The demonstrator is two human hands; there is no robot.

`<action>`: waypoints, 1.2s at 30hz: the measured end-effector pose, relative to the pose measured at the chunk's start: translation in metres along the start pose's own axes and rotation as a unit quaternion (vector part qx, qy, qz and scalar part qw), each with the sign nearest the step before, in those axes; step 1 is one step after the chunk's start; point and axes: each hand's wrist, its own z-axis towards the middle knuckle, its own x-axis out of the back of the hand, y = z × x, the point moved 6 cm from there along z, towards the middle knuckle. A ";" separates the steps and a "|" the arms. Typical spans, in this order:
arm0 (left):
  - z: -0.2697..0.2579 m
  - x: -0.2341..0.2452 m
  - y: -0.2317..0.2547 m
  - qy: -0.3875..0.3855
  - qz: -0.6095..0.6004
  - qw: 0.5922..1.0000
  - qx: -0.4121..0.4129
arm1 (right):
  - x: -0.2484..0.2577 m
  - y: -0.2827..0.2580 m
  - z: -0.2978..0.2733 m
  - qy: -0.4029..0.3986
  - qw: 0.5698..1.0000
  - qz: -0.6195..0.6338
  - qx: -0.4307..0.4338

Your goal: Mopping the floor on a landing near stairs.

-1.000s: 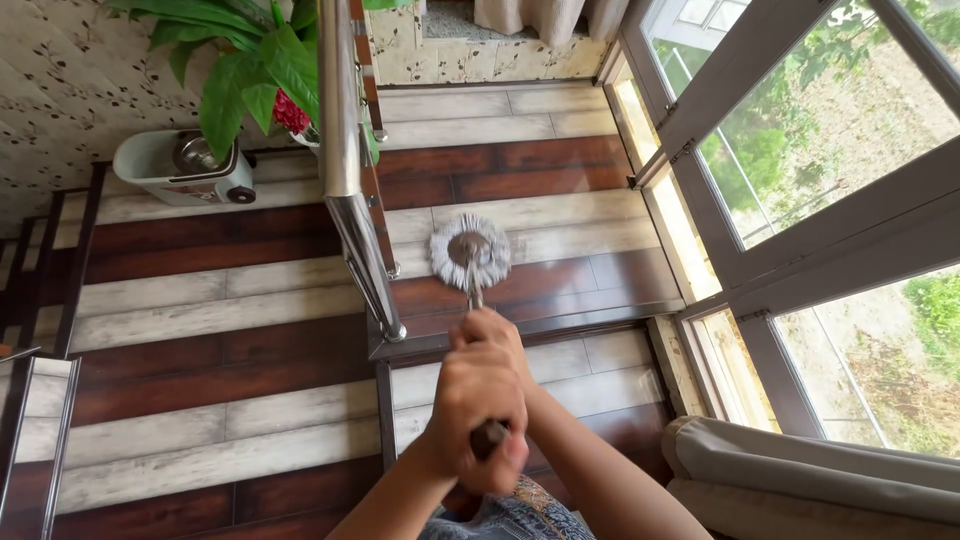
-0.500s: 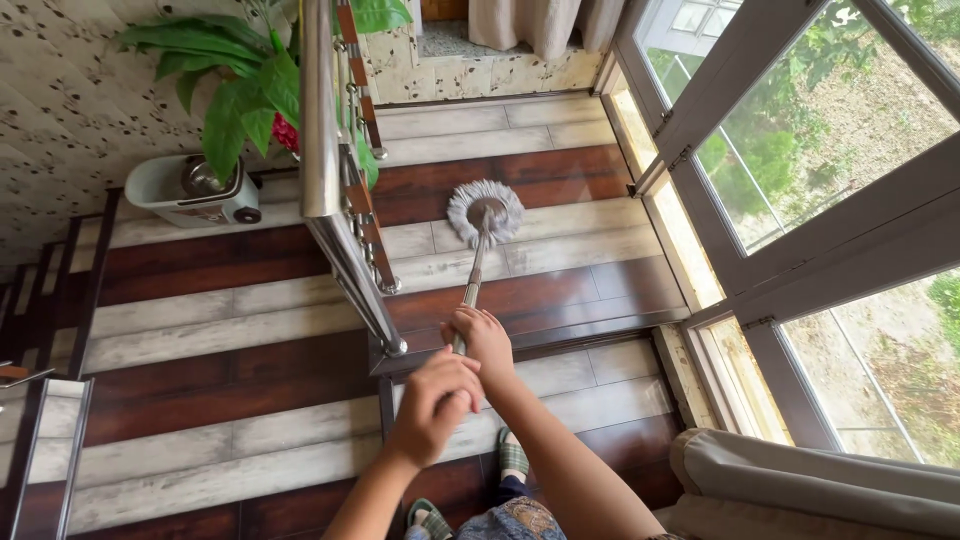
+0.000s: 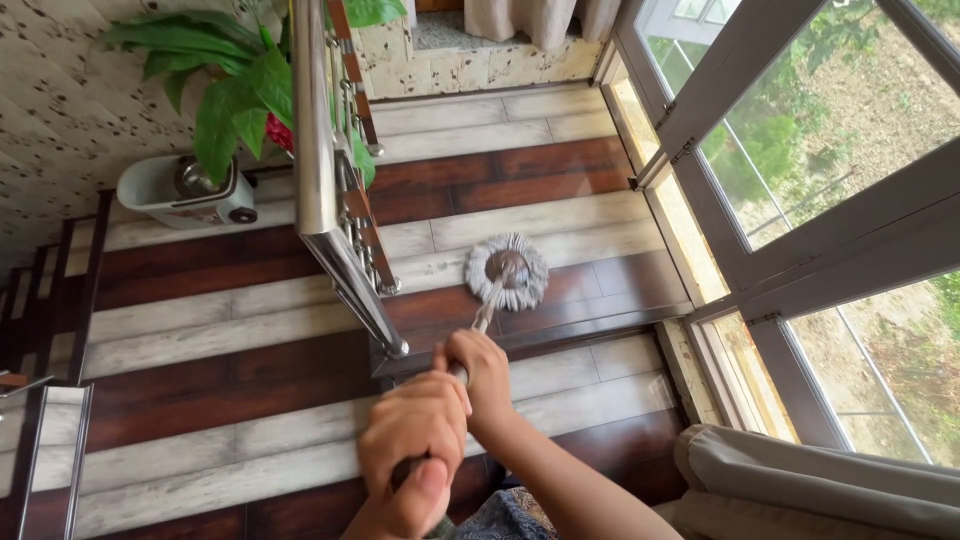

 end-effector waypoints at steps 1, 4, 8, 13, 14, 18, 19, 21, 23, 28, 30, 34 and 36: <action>-0.009 0.000 -0.016 0.002 -0.001 1.000 0.003 | 0.001 0.013 0.003 -0.002 1.000 0.000 -0.003; -0.027 -0.003 -0.073 -0.023 0.035 0.996 0.075 | 0.002 0.055 0.020 0.011 1.000 -0.007 0.000; -0.048 -0.021 -0.142 -0.089 0.107 0.979 0.147 | 0.005 0.127 0.026 0.022 0.999 -0.040 -0.007; -0.058 -0.033 -0.167 -0.115 0.140 0.966 0.184 | 0.015 0.152 0.027 0.044 0.993 -0.110 -0.005; -0.053 -0.031 -0.161 -0.107 0.131 0.966 0.195 | 0.018 0.143 0.028 0.028 0.992 -0.118 -0.038; -0.031 -0.013 -0.115 -0.069 0.072 0.979 0.179 | 0.023 0.080 0.035 0.005 0.988 -0.152 -0.007; -0.021 -0.009 -0.097 -0.068 0.074 0.980 0.174 | 0.027 0.054 0.038 0.006 0.989 -0.151 -0.002; -0.001 0.002 -0.056 -0.035 0.003 0.990 0.136 | 0.026 0.011 0.038 -0.071 0.976 -0.202 -0.045; 0.013 0.010 -0.020 -0.039 -0.009 0.992 0.121 | 0.022 -0.014 0.034 -0.070 0.983 -0.169 -0.014; 0.017 0.015 -0.004 -0.039 -0.056 0.991 0.111 | 0.000 -0.005 0.021 -0.109 0.994 0.006 0.027; 0.012 0.013 -0.014 -0.024 -0.070 0.994 0.082 | -0.003 0.009 0.025 -0.092 0.994 0.046 0.024; 0.012 0.008 -0.058 -0.002 -0.061 0.995 0.085 | 0.000 0.046 0.043 -0.050 0.996 0.026 0.064; 0.017 0.001 -0.091 -0.002 -0.039 0.993 0.115 | 0.008 0.075 0.053 -0.030 0.999 0.008 0.011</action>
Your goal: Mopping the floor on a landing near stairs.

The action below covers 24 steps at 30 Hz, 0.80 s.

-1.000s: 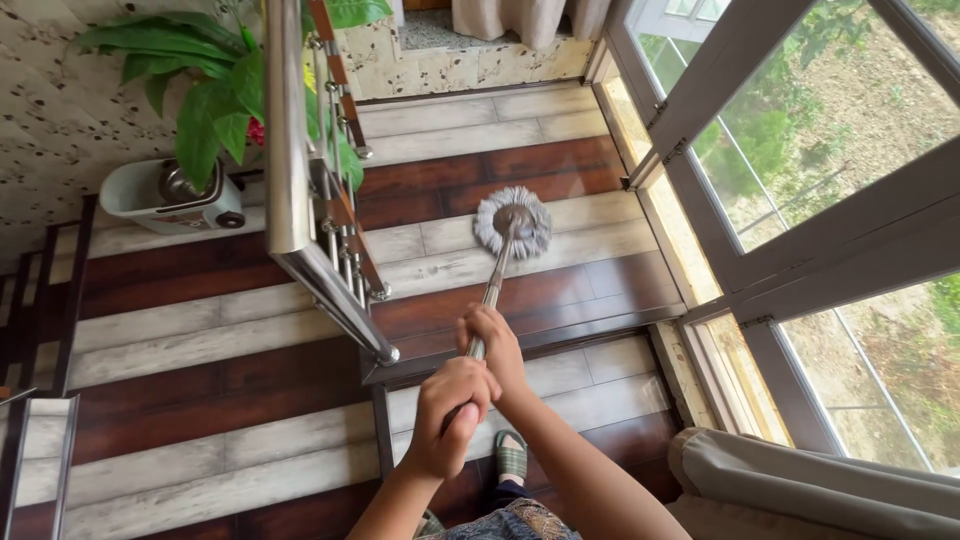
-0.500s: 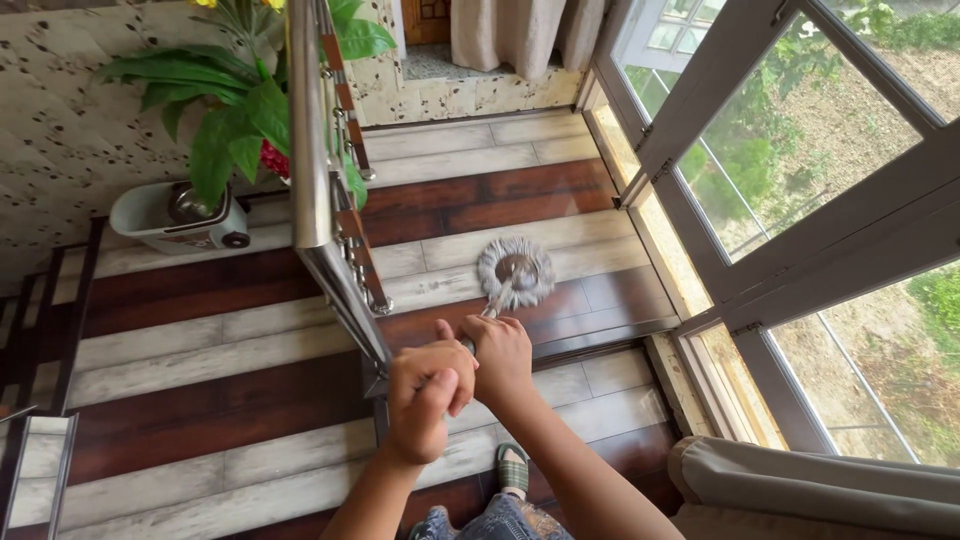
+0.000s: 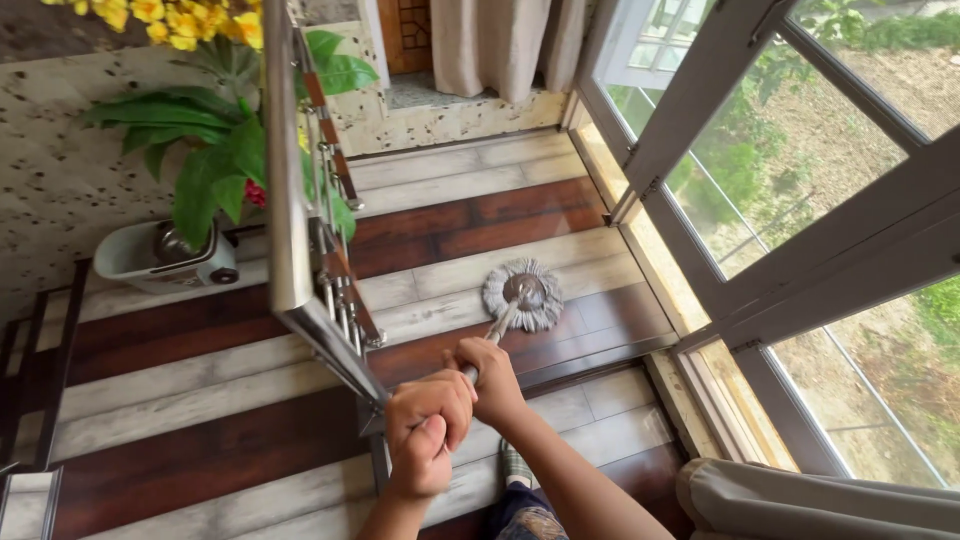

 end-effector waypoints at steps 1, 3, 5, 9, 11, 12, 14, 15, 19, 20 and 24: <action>0.004 -0.003 -0.017 -0.002 -0.003 1.000 0.004 | 0.008 0.010 0.007 0.002 1.000 -0.002 -0.004; 0.019 -0.011 -0.057 -0.026 0.015 0.998 0.048 | 0.022 0.031 0.030 0.003 1.000 0.007 -0.005; 0.034 -0.018 -0.095 -0.042 0.022 0.996 0.069 | 0.033 0.068 0.051 -0.012 1.000 -0.004 -0.023; 0.065 -0.037 -0.184 -0.083 0.055 0.986 0.134 | 0.052 0.156 0.087 -0.001 0.996 -0.059 -0.068; 0.086 -0.053 -0.216 -0.084 0.065 0.986 0.131 | 0.063 0.205 0.106 -0.005 0.993 -0.071 -0.093; 0.095 -0.060 -0.230 -0.082 0.078 0.986 0.124 | 0.067 0.229 0.112 -0.011 0.990 -0.082 -0.112; 0.110 -0.070 -0.263 -0.089 0.076 0.982 0.149 | 0.080 0.261 0.127 0.000 0.989 -0.094 -0.111; 0.116 -0.074 -0.279 -0.093 0.076 0.978 0.168 | 0.086 0.275 0.132 0.009 0.989 -0.106 -0.104; 0.123 -0.085 -0.310 -0.084 0.069 0.974 0.197 | 0.102 0.292 0.142 0.021 0.988 -0.122 -0.093; 0.124 -0.087 -0.306 -0.085 0.071 0.977 0.184 | 0.104 0.290 0.140 0.017 0.988 -0.118 -0.099; 0.123 -0.092 -0.267 -0.101 0.084 0.986 0.103 | 0.106 0.262 0.126 0.044 0.987 -0.124 -0.087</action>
